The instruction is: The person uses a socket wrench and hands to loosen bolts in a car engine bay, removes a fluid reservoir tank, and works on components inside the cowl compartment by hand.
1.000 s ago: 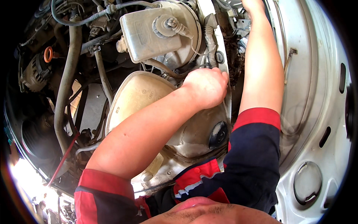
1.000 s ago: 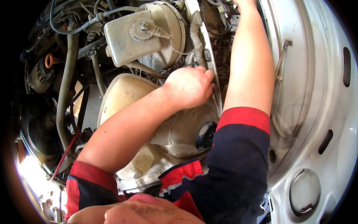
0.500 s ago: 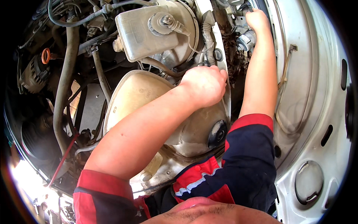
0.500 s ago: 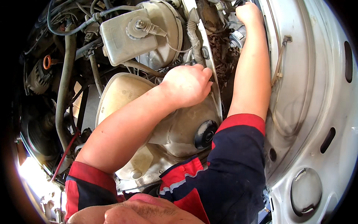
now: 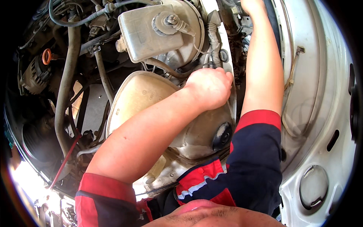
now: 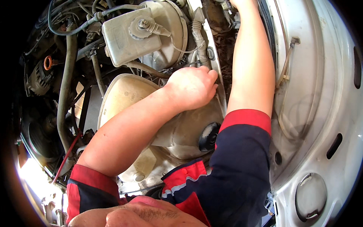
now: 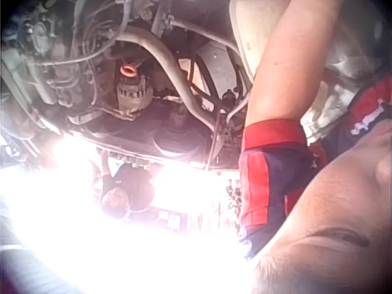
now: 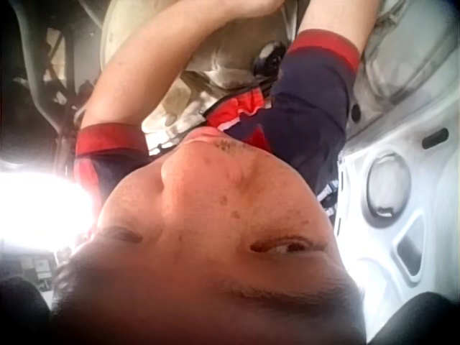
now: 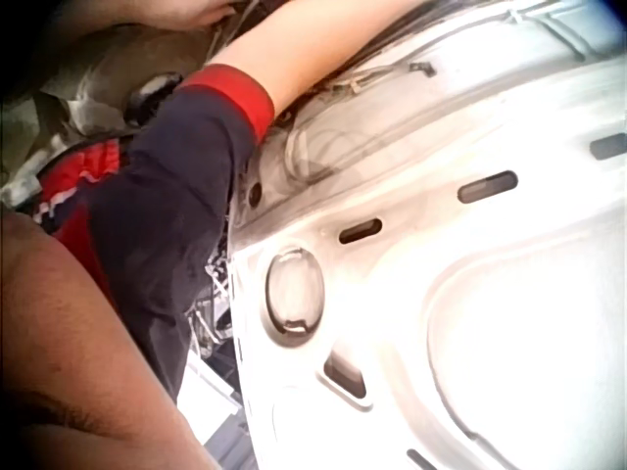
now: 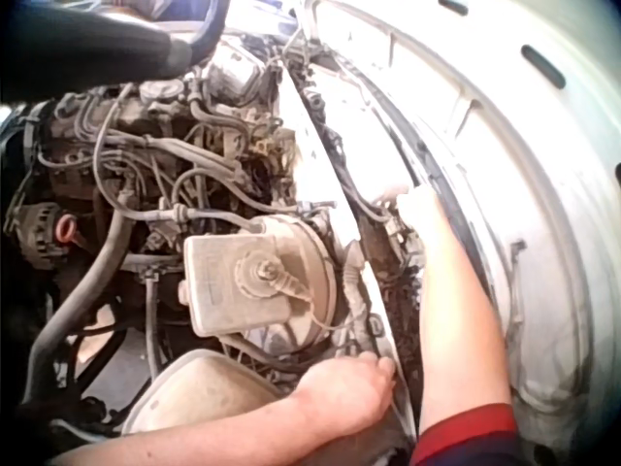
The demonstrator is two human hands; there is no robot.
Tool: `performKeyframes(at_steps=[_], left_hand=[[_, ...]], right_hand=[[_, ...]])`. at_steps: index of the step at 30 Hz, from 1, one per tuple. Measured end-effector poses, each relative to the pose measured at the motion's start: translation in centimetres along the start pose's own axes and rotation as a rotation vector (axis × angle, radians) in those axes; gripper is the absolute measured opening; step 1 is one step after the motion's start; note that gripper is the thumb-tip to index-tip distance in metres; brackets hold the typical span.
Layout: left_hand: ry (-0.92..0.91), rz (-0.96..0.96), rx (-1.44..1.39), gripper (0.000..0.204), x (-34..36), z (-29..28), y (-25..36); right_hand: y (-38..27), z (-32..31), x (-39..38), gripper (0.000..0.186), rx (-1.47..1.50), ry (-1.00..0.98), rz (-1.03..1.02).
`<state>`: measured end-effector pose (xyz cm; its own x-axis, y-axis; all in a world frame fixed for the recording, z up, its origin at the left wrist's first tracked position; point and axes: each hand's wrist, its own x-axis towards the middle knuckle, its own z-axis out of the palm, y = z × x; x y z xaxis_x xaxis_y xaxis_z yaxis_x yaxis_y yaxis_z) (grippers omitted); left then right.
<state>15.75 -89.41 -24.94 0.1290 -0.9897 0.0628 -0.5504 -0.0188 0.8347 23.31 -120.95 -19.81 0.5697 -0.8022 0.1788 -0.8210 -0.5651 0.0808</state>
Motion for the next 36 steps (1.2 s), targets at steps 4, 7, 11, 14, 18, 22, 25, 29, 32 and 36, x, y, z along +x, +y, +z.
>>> performKeyframes(at_steps=[4, 7, 11, 14, 18, 22, 25, 29, 32, 36], left_hand=[[-0.004, -0.032, 0.005, 0.028, -0.4, 0.1, -0.4], [-0.013, -0.035, -0.002, 0.029, -0.6, 0.0, -0.6], [-0.020, -0.035, 0.005, 0.028, -0.7, 0.0, -0.3], [0.013, 0.004, -0.005, 0.028, 0.0, 0.5, 0.0], [-0.001, -0.029, 0.009, 0.028, -0.6, -0.2, -0.3], [-0.016, -0.025, 0.021, 0.028, -0.3, 0.0, -0.6], [-0.015, -0.018, 0.027, 0.028, -0.2, 0.1, -0.7], [-0.008, -0.015, 0.025, 0.028, -0.2, 0.4, -0.3], [0.001, -0.002, 0.018, 0.028, -0.3, 0.6, -0.5], [0.001, -0.007, 0.008, 0.028, -0.5, 0.5, -0.8]], right_hand=[[-2.5, -0.3, -1.1, 0.024, 0.360, -0.099, -0.035], [-4.0, -2.1, -1.3, 0.024, 0.394, -0.235, 0.175], [-0.6, -0.1, 0.9, 0.031, 0.343, -0.065, 0.122], [4.5, 1.2, 3.9, 0.049, -0.162, -0.080, -0.017], [3.5, -0.1, -0.5, 0.044, -0.372, -0.208, -0.070], [2.4, -1.8, -4.2, 0.040, -0.444, -0.211, -0.046], [1.9, -1.7, -4.2, 0.042, -0.443, -0.252, -0.056], [3.4, 1.3, 0.1, 0.044, -0.380, -0.129, -0.139], [0.1, 0.6, 0.8, 0.031, -0.138, -0.014, -0.131], [-2.3, -0.3, 0.6, 0.033, 0.255, -0.178, 0.051]])
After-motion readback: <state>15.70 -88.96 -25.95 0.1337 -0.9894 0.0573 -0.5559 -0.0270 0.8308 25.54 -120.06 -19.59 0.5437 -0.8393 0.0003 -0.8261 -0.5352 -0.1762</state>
